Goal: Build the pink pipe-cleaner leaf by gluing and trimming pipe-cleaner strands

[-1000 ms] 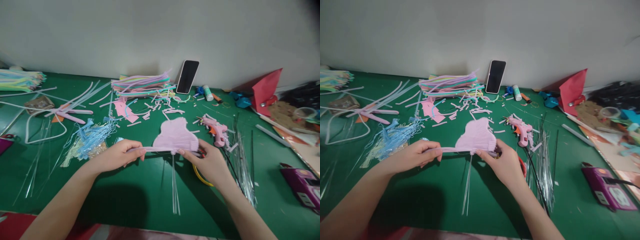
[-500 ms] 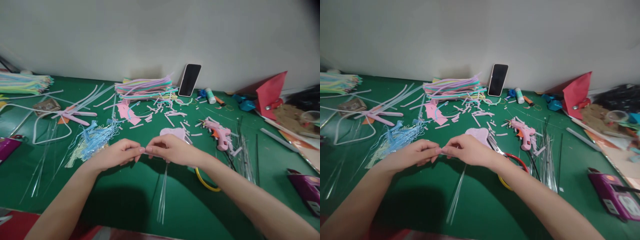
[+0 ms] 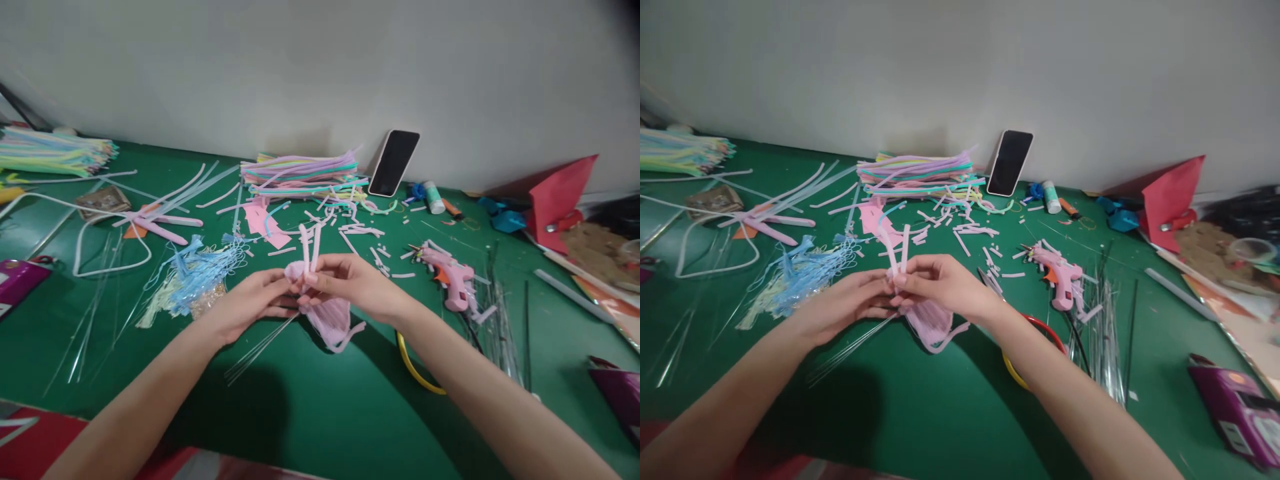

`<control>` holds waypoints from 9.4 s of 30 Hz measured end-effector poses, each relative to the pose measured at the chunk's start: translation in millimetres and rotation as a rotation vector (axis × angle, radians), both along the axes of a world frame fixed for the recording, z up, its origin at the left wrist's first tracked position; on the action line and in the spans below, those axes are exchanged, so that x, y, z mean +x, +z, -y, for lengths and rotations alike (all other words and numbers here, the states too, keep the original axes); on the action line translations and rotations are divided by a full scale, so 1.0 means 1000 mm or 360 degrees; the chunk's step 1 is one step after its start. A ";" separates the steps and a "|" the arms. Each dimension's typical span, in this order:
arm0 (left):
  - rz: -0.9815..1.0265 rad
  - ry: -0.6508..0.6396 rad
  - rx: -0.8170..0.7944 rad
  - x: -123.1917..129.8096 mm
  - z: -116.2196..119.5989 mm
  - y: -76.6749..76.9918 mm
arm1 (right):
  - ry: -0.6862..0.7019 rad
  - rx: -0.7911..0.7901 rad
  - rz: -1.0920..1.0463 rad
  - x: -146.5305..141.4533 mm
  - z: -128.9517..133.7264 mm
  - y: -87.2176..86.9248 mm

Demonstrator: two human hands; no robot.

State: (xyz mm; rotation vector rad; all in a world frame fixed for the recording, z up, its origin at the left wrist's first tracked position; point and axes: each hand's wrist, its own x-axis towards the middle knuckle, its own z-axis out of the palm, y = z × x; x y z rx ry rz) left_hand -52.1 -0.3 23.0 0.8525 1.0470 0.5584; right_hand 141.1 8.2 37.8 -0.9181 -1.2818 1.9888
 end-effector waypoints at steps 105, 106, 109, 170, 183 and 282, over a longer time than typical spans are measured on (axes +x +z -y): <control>0.0392 0.0073 0.0117 0.009 0.007 -0.011 | -0.0638 0.0527 0.0643 0.040 0.031 0.008; 0.0373 0.0056 0.0140 0.008 0.009 -0.011 | -0.0733 0.0444 0.0595 0.040 0.035 0.006; 0.0330 -0.0064 0.0262 0.009 0.012 -0.007 | -0.0847 0.0184 0.0444 0.037 0.048 0.000; -0.0315 -0.0484 0.0419 0.042 0.002 0.027 | -0.1124 -0.0117 -0.0044 0.029 0.067 -0.026; -0.0273 -0.0382 0.0401 0.037 0.003 0.025 | -0.1126 -0.0326 -0.0376 0.034 0.060 -0.030; -0.0360 -0.1009 0.0676 0.022 -0.011 0.010 | -0.1018 -0.0048 0.0285 0.040 0.064 -0.039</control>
